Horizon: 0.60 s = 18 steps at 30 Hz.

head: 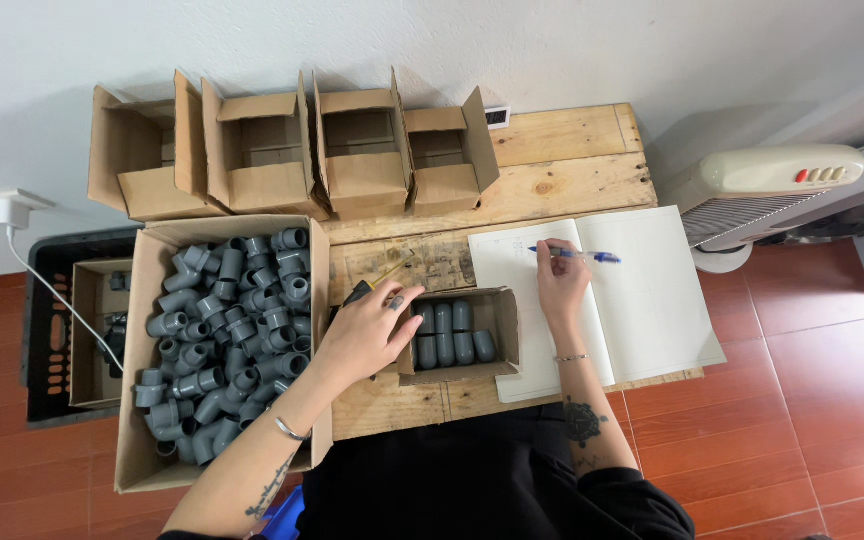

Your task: The person repeatedly picks up gray plastic pipe fittings from a large box, measures them with a tape measure, and records the measurements in a notebook. The person places the measured fittings into a smaller box and continues the process for several items.

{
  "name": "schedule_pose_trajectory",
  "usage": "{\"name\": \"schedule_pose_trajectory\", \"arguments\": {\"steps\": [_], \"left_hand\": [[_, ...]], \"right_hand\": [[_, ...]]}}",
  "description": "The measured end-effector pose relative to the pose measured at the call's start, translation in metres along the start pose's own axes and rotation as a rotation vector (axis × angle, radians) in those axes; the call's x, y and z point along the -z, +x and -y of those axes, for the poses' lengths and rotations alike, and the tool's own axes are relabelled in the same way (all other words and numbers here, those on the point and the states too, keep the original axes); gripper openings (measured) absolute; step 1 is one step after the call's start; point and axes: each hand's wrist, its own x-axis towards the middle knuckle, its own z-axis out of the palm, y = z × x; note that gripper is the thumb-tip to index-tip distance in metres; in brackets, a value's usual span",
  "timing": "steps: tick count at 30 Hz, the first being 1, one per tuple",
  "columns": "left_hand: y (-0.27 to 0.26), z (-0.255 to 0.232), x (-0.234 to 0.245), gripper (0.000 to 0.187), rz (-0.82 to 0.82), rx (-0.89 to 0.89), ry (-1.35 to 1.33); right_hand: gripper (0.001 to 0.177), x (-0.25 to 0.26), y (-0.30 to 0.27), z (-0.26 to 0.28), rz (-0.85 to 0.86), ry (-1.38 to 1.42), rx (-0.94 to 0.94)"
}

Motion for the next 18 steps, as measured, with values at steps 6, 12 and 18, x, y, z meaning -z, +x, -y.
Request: {"name": "schedule_pose_trajectory", "arguments": {"steps": [6,12,18], "left_hand": [[0.0,-0.001,0.003,0.042,0.049,0.017,-0.018],[0.0,-0.002,0.005,0.043,0.058,0.022,-0.01],[-0.002,-0.001,0.002,0.043,0.052,0.026,0.002]], "right_hand": [[0.012,0.035,0.002,0.016,0.043,-0.116,0.247],[0.026,0.057,-0.005,-0.016,0.258,-0.577,0.446],[0.023,0.062,-0.014,0.017,0.38,-0.685,0.398]]}}
